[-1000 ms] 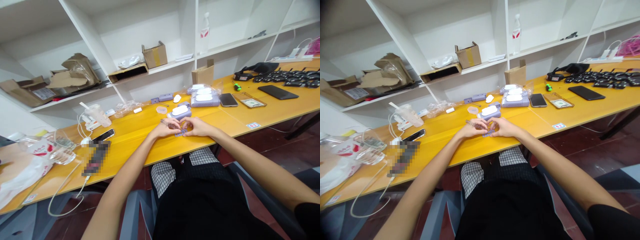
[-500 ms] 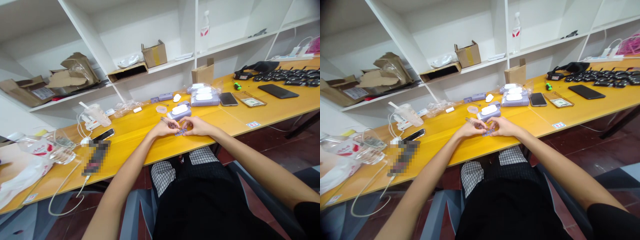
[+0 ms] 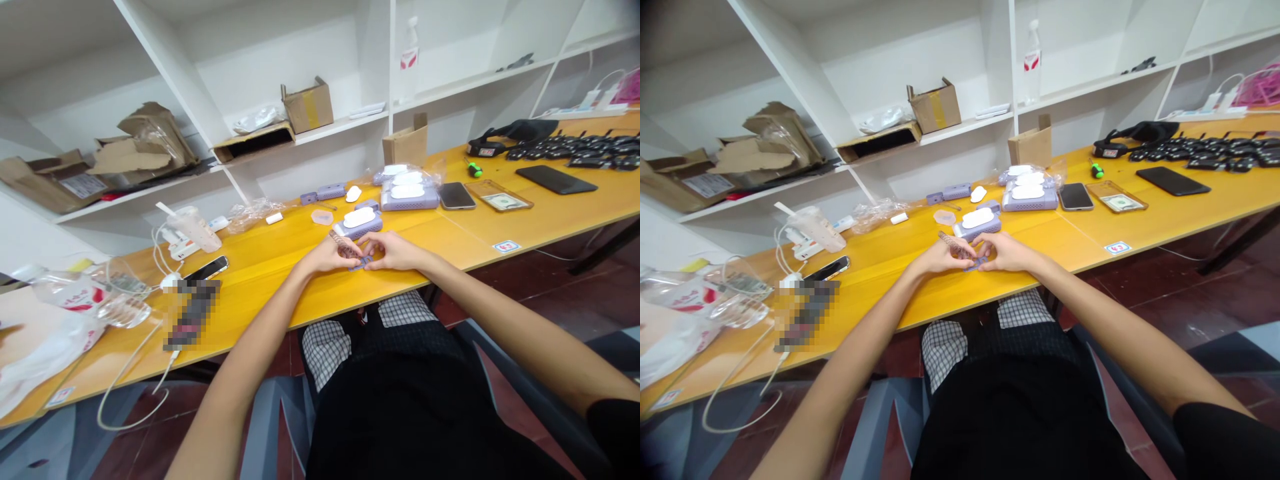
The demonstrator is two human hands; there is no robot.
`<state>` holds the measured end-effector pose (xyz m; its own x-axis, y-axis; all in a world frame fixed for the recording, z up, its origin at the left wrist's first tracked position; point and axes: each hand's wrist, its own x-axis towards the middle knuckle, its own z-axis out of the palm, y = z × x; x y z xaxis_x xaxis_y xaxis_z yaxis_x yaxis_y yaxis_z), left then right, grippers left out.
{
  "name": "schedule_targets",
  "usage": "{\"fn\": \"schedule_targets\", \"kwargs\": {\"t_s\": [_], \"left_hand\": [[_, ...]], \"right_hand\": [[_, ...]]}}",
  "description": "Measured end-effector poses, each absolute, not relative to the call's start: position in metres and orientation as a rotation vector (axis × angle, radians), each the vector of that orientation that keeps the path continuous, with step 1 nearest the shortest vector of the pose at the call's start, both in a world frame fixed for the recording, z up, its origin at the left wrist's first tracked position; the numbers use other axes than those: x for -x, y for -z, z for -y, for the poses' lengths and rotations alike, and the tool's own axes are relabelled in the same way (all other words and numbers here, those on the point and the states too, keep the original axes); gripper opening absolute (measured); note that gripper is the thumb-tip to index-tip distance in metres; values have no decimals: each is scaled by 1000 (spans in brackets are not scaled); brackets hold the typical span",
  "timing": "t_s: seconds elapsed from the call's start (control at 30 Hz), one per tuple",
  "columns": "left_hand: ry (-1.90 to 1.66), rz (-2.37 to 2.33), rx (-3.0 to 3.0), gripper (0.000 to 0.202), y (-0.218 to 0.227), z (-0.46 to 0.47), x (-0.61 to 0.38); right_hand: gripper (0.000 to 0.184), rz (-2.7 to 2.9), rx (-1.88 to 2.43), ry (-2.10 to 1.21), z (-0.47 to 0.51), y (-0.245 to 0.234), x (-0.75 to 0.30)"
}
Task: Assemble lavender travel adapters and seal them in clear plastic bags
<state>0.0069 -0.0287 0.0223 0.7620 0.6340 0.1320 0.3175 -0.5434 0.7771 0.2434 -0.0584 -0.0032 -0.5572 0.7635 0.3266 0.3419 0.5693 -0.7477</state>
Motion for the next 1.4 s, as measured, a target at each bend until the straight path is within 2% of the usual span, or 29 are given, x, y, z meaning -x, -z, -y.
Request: {"fn": "schedule_targets", "kwargs": {"t_s": [0.93,1.23,1.4], "left_hand": [[-322,-753,-2547,18,-31,34,-15],[-379,-678,-2551,17,-34,34,-11],[-328,-747,-2522,15,-37,37,-17]], "right_hand": [[40,2201,910,-781,61,0,-242],[47,2155,860,-977,58,2,-251],[40,2130,843,-1017,58,3,-251]]}}
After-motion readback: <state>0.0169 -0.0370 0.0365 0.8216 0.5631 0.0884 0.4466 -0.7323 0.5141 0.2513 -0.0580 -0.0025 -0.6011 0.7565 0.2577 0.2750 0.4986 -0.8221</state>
